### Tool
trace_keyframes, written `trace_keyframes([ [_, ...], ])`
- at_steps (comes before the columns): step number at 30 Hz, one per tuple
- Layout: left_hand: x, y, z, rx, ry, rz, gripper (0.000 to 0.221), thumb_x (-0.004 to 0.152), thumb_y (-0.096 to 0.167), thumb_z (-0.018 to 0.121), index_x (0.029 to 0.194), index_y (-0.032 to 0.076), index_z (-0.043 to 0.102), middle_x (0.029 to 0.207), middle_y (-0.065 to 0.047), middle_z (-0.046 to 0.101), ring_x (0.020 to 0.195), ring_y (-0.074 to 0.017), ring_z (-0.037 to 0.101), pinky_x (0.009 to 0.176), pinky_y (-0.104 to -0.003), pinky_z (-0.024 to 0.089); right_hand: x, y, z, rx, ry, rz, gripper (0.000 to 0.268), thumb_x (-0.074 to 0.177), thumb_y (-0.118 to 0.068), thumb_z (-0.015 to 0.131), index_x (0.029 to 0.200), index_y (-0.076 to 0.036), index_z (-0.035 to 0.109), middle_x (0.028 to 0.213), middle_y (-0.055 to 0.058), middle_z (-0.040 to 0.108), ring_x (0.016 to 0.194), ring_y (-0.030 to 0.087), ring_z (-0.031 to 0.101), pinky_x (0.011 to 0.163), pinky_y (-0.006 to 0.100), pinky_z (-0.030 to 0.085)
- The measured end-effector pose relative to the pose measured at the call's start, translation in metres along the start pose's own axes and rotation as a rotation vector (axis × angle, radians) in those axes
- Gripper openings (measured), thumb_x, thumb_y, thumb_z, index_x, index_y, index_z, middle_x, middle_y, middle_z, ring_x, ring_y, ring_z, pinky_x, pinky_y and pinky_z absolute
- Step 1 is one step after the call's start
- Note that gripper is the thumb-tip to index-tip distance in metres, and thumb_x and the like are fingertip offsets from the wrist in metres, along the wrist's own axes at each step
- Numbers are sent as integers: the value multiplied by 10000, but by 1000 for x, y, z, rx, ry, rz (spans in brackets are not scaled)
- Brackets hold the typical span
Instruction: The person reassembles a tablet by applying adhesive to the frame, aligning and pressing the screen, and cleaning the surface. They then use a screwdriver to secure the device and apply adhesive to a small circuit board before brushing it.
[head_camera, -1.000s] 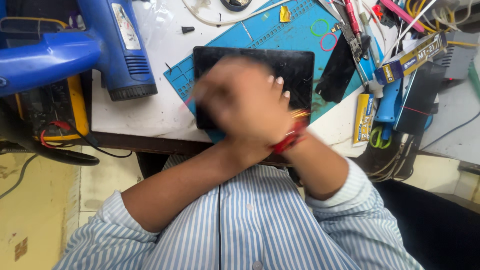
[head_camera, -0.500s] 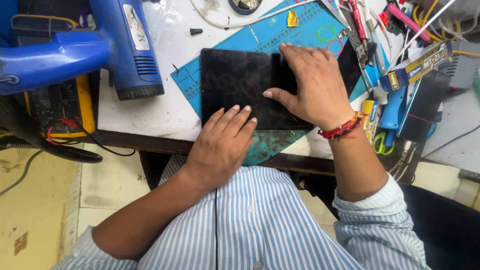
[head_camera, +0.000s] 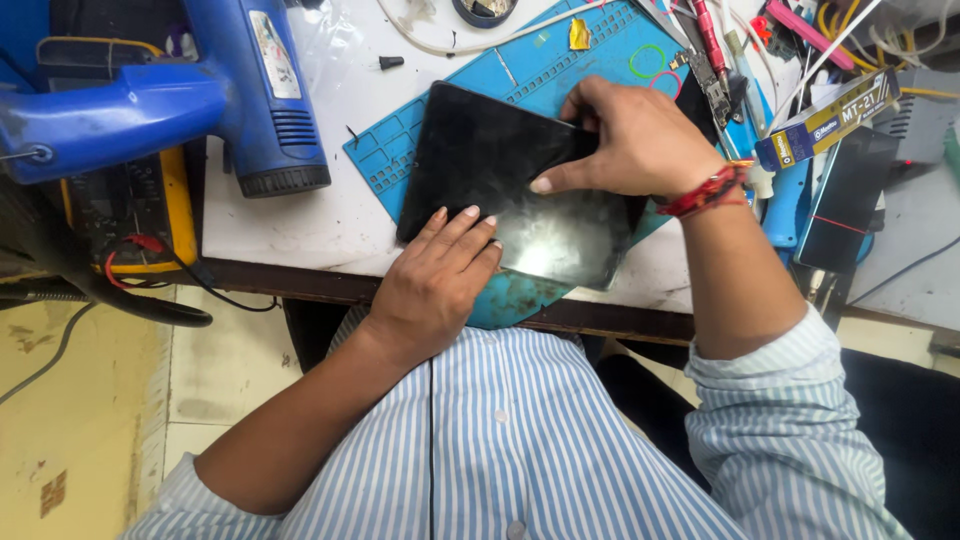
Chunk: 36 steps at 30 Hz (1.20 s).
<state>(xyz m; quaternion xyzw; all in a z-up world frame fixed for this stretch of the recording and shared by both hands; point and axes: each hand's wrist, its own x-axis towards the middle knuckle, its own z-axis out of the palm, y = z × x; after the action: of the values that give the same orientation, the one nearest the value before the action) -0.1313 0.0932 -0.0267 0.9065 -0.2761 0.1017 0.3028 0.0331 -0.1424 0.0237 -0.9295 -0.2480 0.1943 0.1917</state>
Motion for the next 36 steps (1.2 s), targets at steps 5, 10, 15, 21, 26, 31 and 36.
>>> trace_keyframes([
  [5, -2, 1, -4, -10, 36, 66, 233, 976, 135, 636, 1133, -17, 718, 1323, -190, 667, 1313, -326, 610, 1142, -498, 458, -22, 3, -21, 184, -211, 92, 298, 790, -326, 853, 819, -50, 746, 627, 61, 634, 601, 172, 600, 578, 314, 468],
  [10, 13, 16, -17, -233, 48, -52, 403, 950, 350, 714, 1183, 21, 697, 1370, -227, 637, 1321, -374, 588, 1115, -485, 475, -65, -18, -42, 263, 29, 87, 346, 833, -214, 880, 723, 27, 657, 566, 90, 470, 537, 128, 414, 499, 303, 334],
  [15, 43, 33, -33, -728, 142, -211, 796, 1017, 452, 620, 1499, -130, 369, 1538, -370, 429, 1433, -436, 478, 1125, -451, 468, -99, -90, -12, 312, 510, 134, 241, 884, -143, 855, 800, 8, 687, 624, 50, 585, 551, 95, 498, 503, 287, 367],
  [21, 86, 34, -55, -809, 34, -344, 646, 1052, 370, 624, 1479, -83, 453, 1217, -185, 756, 1125, -255, 791, 932, -308, 612, -101, -136, 26, 136, 677, 72, 249, 862, -204, 833, 768, -38, 673, 708, 120, 645, 628, 315, 649, 566, 400, 479],
  [26, 114, 18, -63, -692, -156, -486, 432, 979, 326, 635, 1276, 12, 644, 953, -121, 783, 844, -200, 779, 733, -324, 586, -98, -140, 14, 138, 615, 3, 262, 914, -220, 769, 1029, 1, 688, 945, 157, 702, 832, 355, 691, 698, 415, 533],
  [31, 131, 0, -60, -588, -200, -520, 318, 953, 324, 676, 999, 9, 674, 737, -111, 718, 657, -212, 710, 621, -374, 536, -103, -129, 23, 371, 525, -195, 296, 944, -188, 704, 1153, 18, 669, 1137, 205, 706, 984, 352, 711, 840, 401, 568],
  [36, 126, -3, -70, -336, -196, -282, 192, 961, 194, 657, 946, 2, 654, 729, -183, 679, 692, -387, 660, 645, -507, 492, -118, -65, 48, 846, 821, 35, 178, 1038, -155, 704, 1142, -10, 717, 1029, 115, 736, 832, 195, 673, 772, 307, 534],
])
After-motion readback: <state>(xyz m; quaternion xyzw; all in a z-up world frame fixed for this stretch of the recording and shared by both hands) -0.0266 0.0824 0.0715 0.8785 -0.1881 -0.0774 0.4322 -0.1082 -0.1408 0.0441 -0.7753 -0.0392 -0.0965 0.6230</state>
